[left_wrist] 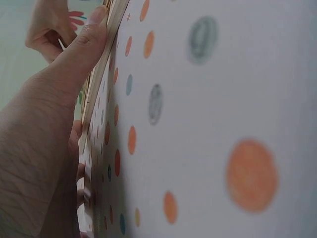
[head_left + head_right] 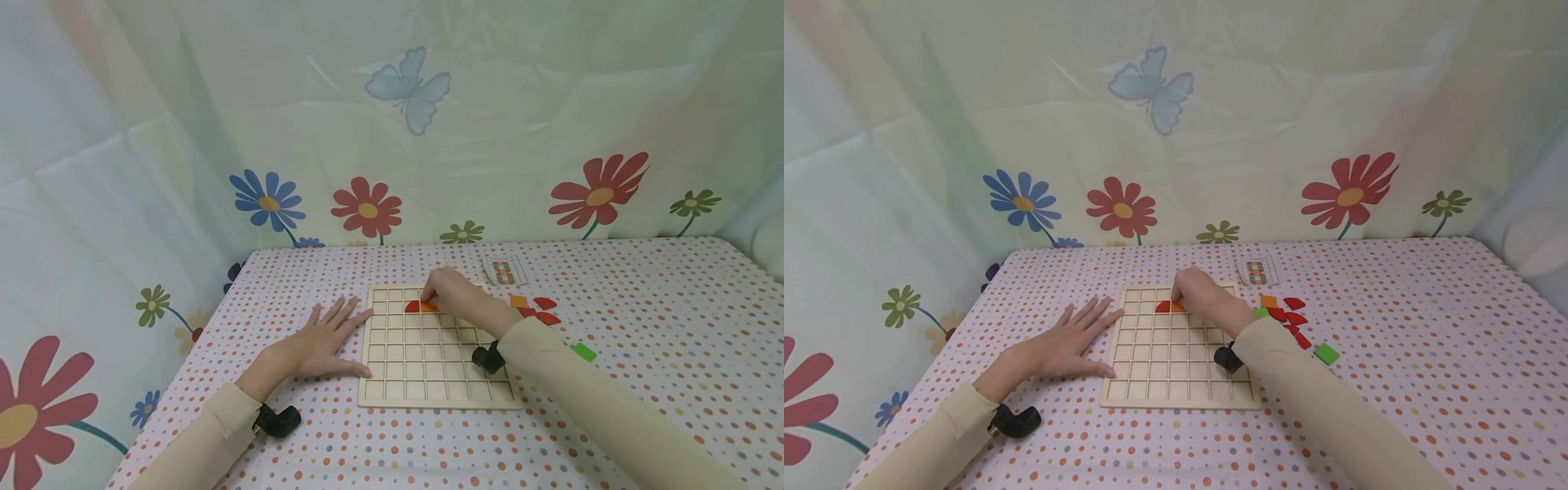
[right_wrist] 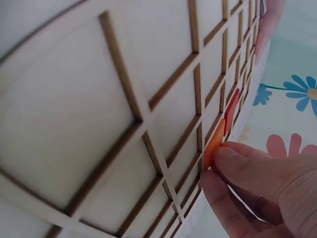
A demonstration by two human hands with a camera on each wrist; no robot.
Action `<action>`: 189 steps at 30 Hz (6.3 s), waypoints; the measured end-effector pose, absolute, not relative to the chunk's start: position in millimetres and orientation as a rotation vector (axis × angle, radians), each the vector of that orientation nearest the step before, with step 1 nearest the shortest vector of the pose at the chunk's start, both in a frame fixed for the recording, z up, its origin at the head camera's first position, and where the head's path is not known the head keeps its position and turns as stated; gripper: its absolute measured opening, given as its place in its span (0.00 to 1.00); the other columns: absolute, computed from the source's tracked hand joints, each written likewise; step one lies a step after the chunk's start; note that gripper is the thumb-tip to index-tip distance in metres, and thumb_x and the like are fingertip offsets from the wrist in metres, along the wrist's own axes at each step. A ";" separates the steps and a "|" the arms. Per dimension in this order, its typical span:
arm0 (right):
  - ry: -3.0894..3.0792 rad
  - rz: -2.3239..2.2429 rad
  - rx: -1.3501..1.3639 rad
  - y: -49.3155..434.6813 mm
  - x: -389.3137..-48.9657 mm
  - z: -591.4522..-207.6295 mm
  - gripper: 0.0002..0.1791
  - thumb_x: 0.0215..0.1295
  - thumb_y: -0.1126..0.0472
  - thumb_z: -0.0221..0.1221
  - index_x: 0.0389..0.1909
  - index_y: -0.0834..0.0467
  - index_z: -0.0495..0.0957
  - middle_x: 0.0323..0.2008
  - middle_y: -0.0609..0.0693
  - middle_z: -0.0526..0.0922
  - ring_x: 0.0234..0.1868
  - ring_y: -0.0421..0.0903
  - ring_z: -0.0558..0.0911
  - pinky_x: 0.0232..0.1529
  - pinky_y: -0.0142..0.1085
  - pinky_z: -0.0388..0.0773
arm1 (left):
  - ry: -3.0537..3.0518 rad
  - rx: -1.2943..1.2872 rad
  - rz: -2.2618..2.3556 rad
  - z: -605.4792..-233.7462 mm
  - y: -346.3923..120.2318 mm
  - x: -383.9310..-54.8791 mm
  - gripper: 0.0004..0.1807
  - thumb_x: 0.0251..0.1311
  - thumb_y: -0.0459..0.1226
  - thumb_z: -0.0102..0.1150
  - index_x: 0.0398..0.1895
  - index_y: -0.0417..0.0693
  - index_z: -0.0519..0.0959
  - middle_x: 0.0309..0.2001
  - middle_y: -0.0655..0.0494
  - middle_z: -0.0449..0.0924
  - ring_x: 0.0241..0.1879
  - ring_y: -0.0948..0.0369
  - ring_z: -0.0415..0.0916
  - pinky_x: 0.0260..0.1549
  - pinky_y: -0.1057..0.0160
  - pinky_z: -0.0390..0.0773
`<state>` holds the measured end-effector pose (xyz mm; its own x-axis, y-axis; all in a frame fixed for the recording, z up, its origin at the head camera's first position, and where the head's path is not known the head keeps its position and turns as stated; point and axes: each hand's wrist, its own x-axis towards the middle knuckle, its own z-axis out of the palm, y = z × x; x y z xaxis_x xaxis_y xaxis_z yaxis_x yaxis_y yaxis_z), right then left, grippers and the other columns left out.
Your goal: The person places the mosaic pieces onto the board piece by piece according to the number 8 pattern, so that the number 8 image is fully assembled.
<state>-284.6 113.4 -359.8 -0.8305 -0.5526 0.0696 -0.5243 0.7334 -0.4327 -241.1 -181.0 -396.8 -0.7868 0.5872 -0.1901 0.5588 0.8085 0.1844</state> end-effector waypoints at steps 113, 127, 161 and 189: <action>2.821 -1.055 -0.841 186.9 -233.8 -346.6 0.09 0.59 0.74 0.72 0.41 0.64 0.89 0.37 0.49 0.89 0.40 0.48 0.86 0.41 0.38 0.86 | 2.773 0.868 0.191 -400.0 -183.1 -240.4 0.59 0.59 0.77 0.53 0.87 0.66 0.43 0.86 0.51 0.33 0.84 0.47 0.29 0.77 0.32 0.35; 2.788 -1.122 -0.759 164.2 -269.4 -366.5 0.09 0.64 0.74 0.70 0.44 0.66 0.89 0.41 0.56 0.89 0.42 0.51 0.87 0.41 0.39 0.83 | 2.776 0.883 0.184 -400.1 -182.1 -240.7 0.59 0.59 0.77 0.52 0.87 0.67 0.42 0.86 0.51 0.32 0.84 0.47 0.28 0.77 0.33 0.34; 2.902 -0.819 -0.686 142.0 -277.2 -359.5 0.07 0.65 0.76 0.66 0.35 0.66 0.91 0.37 0.58 0.91 0.41 0.53 0.88 0.40 0.42 0.85 | 2.765 0.873 0.185 -397.6 -179.3 -240.1 0.59 0.59 0.77 0.52 0.87 0.67 0.42 0.86 0.52 0.31 0.84 0.48 0.27 0.77 0.34 0.32; 2.843 -0.945 -0.755 188.2 -227.5 -361.1 0.04 0.63 0.70 0.71 0.38 0.61 0.89 0.35 0.49 0.87 0.34 0.43 0.84 0.45 0.43 0.84 | 2.762 0.862 0.167 -399.0 -179.1 -236.9 0.59 0.60 0.76 0.53 0.87 0.65 0.43 0.86 0.50 0.33 0.84 0.46 0.28 0.77 0.32 0.34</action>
